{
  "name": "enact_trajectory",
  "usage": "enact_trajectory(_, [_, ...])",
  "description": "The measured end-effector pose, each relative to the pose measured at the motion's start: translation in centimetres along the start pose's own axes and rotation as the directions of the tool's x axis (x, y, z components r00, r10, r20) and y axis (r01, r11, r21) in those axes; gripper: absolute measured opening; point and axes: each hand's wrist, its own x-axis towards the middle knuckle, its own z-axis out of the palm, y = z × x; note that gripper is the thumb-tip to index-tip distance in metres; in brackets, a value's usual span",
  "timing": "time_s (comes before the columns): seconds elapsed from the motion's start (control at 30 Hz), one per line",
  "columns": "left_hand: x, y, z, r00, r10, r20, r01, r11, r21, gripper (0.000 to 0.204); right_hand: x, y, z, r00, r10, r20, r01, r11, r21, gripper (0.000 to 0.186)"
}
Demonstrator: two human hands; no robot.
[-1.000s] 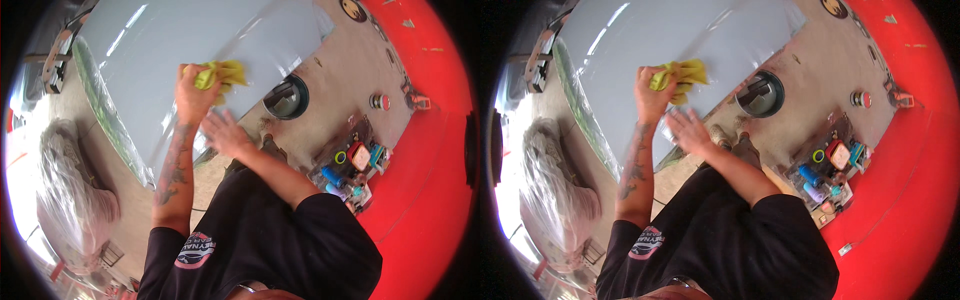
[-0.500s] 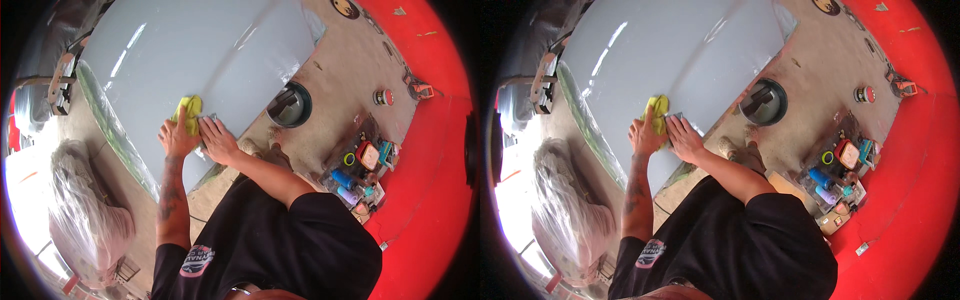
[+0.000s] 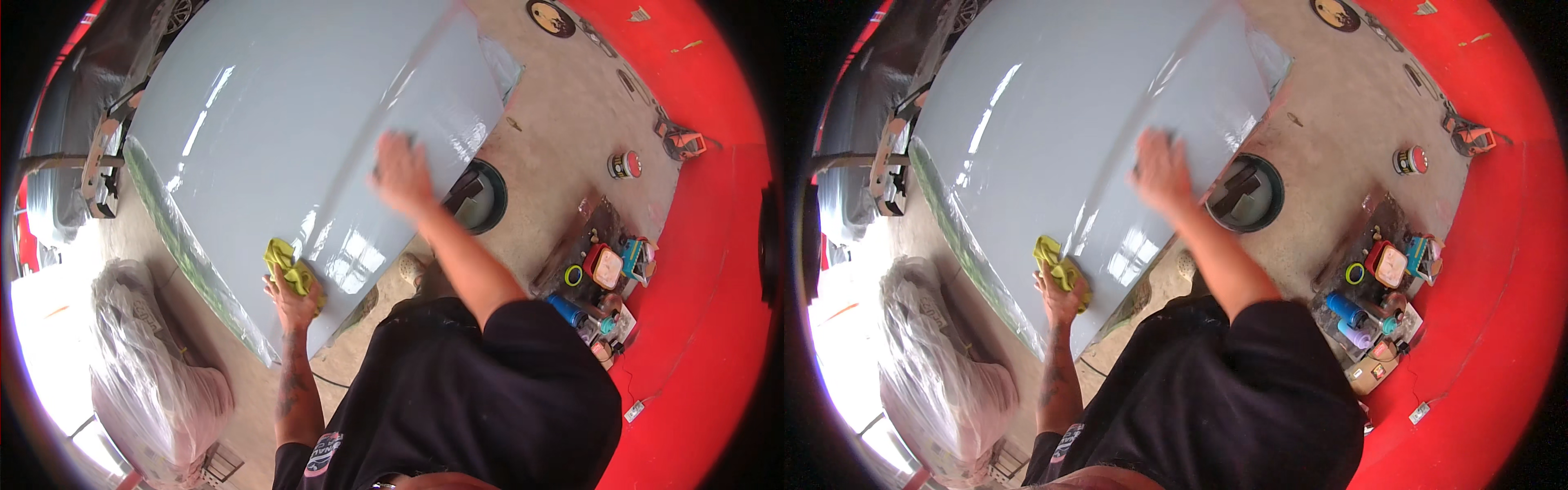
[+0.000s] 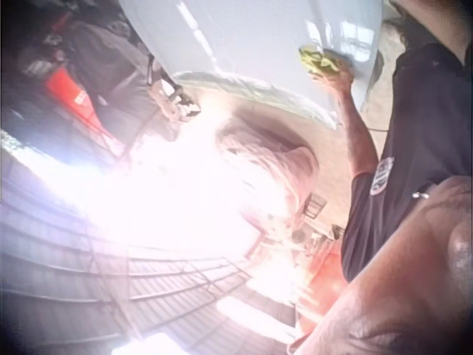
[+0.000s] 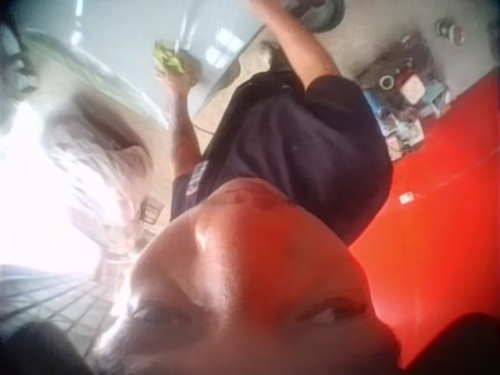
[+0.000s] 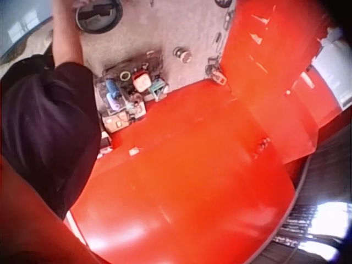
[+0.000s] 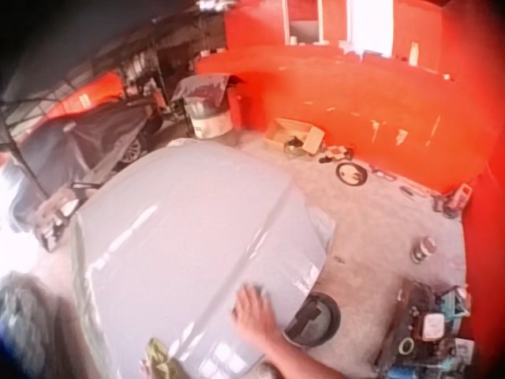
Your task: Wet sanding a car hood to smooth the finish during a paint or body repair process.
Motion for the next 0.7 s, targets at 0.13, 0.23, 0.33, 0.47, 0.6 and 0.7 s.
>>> enact_trajectory(0.13, [0.0,3.7,1.5,0.98,0.195,0.043,-0.197,0.979,0.043,0.097,-5.2,-3.4,-0.9,0.948,-0.316,0.046,0.284,0.9,0.331,0.079])
enact_trajectory(0.23, [0.1,7.3,1.6,0.98,0.185,0.075,-0.189,0.981,0.049,0.092,0.8,4.0,-1.4,0.969,-0.199,0.147,0.174,0.97,0.169,0.076])
enact_trajectory(0.33, [0.6,8.3,1.9,0.982,0.173,0.08,-0.178,0.983,0.055,0.094,9.9,12.8,0.1,0.992,0.026,0.122,-0.04,0.994,0.107,0.072])
enact_trajectory(0.47, [2.1,10.9,2.5,0.975,0.216,0.054,-0.219,0.975,0.045,0.091,19.0,17.1,4.1,0.956,0.294,-0.01,-0.286,0.935,0.209,0.07])
enact_trajectory(0.6, [1.9,12.4,2.3,0.987,0.15,0.059,-0.153,0.987,0.049,0.083,18.4,5.0,1.4,0.995,0.085,-0.048,-0.078,0.989,0.129,0.069])
enact_trajectory(0.7, [1.0,10.6,2.9,0.987,0.159,-0.009,-0.159,0.987,-0.011,0.075,10.7,-9.4,1.7,0.924,-0.382,-0.001,0.366,0.885,0.288,0.067])
